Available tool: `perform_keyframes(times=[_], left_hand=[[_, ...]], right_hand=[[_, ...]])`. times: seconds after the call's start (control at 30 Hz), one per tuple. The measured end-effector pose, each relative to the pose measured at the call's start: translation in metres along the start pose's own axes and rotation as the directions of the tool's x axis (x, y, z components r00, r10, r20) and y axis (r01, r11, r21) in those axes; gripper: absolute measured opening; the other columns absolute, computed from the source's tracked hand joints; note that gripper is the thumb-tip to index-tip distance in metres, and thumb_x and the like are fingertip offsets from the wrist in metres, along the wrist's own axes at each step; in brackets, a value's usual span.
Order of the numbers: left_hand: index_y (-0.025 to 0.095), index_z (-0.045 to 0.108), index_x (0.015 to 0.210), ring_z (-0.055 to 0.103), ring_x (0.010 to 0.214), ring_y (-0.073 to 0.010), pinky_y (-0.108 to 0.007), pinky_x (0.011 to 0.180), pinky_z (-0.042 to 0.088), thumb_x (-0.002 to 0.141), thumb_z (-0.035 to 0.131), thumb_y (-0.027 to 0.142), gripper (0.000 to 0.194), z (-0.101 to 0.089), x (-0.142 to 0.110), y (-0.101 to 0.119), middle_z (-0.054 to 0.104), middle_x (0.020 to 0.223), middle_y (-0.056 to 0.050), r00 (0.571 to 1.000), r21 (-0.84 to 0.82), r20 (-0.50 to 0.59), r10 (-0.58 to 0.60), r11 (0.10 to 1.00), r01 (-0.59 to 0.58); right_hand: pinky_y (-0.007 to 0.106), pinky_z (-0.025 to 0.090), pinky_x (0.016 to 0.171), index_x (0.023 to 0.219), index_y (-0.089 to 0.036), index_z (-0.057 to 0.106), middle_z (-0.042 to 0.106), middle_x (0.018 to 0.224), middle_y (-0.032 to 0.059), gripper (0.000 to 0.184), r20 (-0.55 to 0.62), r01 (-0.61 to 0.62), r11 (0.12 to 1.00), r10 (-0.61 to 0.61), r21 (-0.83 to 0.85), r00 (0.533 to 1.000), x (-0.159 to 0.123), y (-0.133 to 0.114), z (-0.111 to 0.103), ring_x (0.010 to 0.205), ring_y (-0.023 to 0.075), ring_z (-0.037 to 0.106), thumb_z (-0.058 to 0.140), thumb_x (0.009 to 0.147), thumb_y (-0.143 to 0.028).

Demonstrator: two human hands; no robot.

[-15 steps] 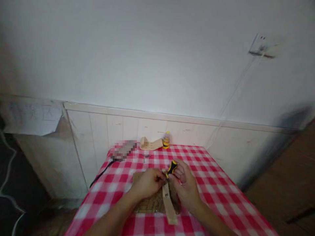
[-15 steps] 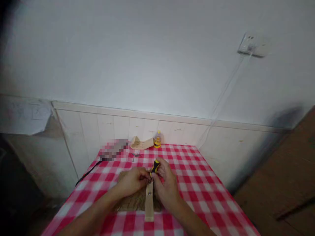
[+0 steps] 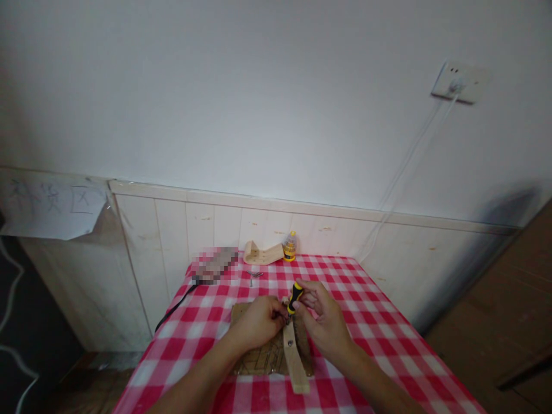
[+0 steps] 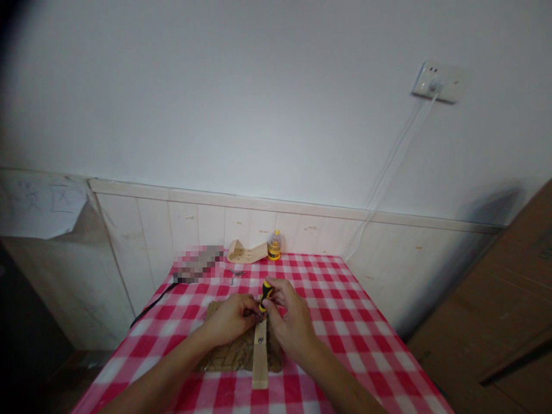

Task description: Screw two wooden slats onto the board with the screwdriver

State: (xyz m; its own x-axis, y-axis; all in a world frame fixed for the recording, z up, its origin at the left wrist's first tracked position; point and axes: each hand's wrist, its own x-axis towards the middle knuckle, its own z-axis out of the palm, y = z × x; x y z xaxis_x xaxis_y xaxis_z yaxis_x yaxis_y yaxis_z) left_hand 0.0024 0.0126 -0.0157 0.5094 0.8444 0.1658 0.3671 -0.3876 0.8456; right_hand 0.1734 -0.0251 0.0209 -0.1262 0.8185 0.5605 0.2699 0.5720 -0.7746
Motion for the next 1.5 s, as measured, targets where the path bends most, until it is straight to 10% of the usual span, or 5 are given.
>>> perform_keyframes(times=[0.83,1.5], left_hand=[[0.015,0.076,0.080,0.067,0.076,-0.0177,-0.024,0.067,0.046,0.072,0.054,0.008,0.025,-0.002,-0.002,0.006,0.077,0.084,-0.004,0.999,0.018,-0.017,-0.029,0.999,0.029],[0.016,0.078,0.083,0.067,0.080,-0.0180,-0.025,0.071,0.047,0.073,0.052,0.008,0.028,-0.002,-0.002,0.005,0.077,0.086,-0.003,1.000,-0.009,0.009,0.003,1.000,-0.003]], right_hand=[[0.031,0.061,0.066,0.108,-0.023,0.066,0.074,0.094,0.0055,0.026,-0.039,-0.135,0.978,0.130,-0.162,0.991,0.007,-0.006,0.002,0.080,0.0203,0.073,0.067,0.083,-0.030],[0.037,0.062,0.079,0.109,-0.023,0.060,0.071,0.102,0.0087,0.021,-0.017,0.044,0.983,-0.048,-0.176,0.999,-0.002,-0.009,-0.005,0.092,0.0224,0.074,0.057,0.089,-0.019]])
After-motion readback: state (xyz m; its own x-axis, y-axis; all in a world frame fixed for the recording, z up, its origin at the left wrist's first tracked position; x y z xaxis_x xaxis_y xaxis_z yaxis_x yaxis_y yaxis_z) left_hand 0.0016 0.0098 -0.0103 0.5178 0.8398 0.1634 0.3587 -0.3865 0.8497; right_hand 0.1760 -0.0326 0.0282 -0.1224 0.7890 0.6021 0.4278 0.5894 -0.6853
